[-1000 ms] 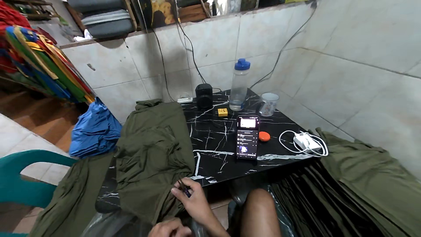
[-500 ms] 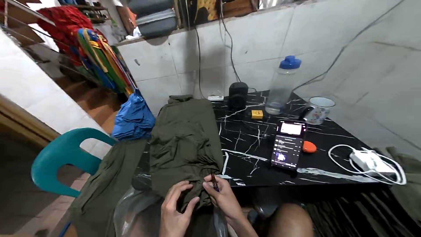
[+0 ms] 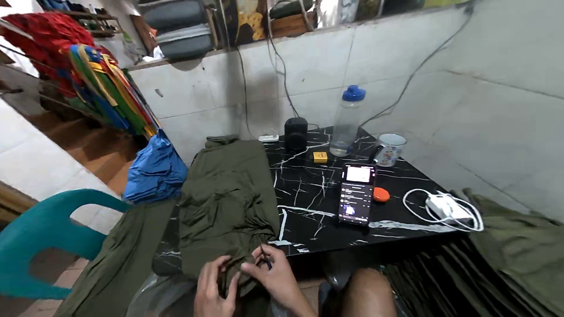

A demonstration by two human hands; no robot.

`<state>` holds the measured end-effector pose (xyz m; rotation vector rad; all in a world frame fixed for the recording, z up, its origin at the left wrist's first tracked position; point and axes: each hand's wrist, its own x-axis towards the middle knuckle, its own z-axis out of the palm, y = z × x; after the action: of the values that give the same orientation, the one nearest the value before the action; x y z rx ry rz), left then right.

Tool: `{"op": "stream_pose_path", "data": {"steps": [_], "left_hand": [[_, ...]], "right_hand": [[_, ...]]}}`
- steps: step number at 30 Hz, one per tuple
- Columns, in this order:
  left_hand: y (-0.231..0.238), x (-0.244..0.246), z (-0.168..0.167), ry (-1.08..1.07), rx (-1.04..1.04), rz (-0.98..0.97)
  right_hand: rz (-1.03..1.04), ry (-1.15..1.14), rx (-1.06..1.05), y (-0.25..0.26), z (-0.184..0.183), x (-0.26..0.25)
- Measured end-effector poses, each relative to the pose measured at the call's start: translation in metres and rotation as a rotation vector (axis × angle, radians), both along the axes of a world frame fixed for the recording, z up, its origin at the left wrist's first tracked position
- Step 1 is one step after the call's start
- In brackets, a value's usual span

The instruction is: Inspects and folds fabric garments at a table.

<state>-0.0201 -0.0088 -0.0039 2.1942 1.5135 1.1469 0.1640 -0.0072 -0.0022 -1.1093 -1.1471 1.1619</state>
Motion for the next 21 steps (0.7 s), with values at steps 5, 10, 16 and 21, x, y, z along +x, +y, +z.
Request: {"op": "stream_pose_path", "data": {"steps": [5,10,16,21], "left_hand": [[0.015,-0.072,0.008,-0.004,0.065,0.206],[0.021,-0.087,0.039,-0.341,-0.191,-0.199],[0.051,-0.096,0.077,-0.463,0.116,-0.253],[0.031,-0.043,0.052,-0.242,-0.150,-0.343]], "right_hand": [[-0.135,-0.538,0.056,-0.008,0.009,-0.002],[-0.081,-0.460,0.109,-0.007,0.016,-0.006],[-0.196,-0.038,0.313,0.003,0.018,0.026],[0.072,-0.756,-0.119,-0.001,0.011,0.019]]}}
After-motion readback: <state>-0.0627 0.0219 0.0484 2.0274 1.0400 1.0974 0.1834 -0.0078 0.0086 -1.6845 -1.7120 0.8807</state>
